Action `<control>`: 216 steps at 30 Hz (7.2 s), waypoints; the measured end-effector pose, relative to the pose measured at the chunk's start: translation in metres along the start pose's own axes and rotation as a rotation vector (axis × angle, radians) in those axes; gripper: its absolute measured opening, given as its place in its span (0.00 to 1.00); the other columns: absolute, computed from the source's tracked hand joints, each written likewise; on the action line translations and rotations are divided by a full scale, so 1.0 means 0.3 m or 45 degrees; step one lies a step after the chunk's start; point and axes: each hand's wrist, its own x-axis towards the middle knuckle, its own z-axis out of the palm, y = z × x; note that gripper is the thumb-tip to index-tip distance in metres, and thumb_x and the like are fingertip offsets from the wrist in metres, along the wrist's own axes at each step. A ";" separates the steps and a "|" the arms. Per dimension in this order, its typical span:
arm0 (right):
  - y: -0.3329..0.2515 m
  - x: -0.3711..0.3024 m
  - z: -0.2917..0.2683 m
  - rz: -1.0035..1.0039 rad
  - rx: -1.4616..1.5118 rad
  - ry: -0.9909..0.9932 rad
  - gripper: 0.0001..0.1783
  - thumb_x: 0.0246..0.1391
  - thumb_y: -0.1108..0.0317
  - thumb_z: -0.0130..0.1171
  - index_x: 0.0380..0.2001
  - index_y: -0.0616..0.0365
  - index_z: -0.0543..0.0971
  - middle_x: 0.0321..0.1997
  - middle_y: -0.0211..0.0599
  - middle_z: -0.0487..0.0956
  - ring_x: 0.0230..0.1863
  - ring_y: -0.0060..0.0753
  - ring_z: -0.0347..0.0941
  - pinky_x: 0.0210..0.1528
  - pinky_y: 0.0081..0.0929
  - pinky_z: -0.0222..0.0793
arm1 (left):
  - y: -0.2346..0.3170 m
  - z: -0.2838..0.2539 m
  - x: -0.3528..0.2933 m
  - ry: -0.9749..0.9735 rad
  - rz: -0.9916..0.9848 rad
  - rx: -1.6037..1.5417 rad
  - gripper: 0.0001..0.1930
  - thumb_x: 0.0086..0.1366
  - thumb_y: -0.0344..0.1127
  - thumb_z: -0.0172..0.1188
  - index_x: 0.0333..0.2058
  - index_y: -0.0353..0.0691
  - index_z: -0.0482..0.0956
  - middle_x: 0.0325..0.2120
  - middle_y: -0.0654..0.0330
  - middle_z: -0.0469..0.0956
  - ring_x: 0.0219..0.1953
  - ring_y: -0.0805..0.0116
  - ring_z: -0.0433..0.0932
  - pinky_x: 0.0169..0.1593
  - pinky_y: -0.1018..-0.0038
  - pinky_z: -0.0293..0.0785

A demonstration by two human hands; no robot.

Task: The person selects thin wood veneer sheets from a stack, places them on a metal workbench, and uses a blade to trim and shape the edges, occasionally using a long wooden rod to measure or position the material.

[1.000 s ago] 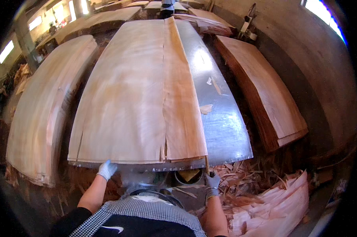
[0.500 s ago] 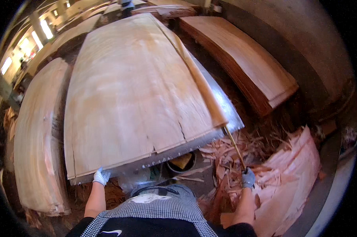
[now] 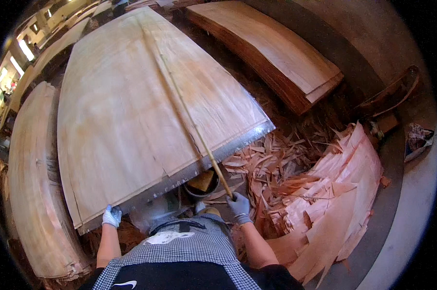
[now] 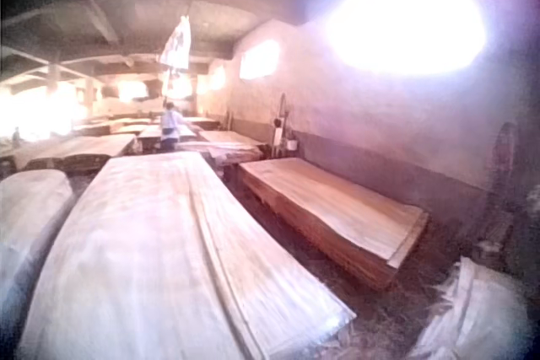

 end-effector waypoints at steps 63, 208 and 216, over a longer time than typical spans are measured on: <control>-0.293 -0.435 0.352 0.212 -0.062 -0.435 0.16 0.44 0.61 0.56 0.32 0.63 0.76 0.21 0.40 0.76 0.22 0.31 0.73 0.27 0.27 0.66 | -0.013 -0.031 -0.154 -0.327 -0.042 0.038 0.19 0.52 0.54 0.59 0.30 0.44 0.71 0.24 0.60 0.76 0.24 0.66 0.76 0.25 0.69 0.72; 0.935 -0.614 -1.033 0.736 0.893 2.302 0.11 0.54 0.60 0.47 0.38 0.51 0.72 0.33 0.36 0.73 0.28 0.26 0.67 0.26 0.28 0.66 | -0.819 0.239 -0.866 -1.437 0.972 2.790 0.21 0.57 0.45 0.44 0.45 0.39 0.71 0.43 0.48 0.72 0.45 0.53 0.70 0.49 0.65 0.65; 0.698 -0.783 -1.175 1.078 0.361 1.860 0.17 0.53 0.68 0.48 0.45 0.63 0.71 0.31 0.43 0.77 0.21 0.29 0.72 0.21 0.29 0.69 | -0.646 -0.276 -0.503 -1.000 0.488 2.823 0.20 0.57 0.44 0.47 0.44 0.40 0.73 0.43 0.50 0.72 0.46 0.53 0.70 0.48 0.68 0.66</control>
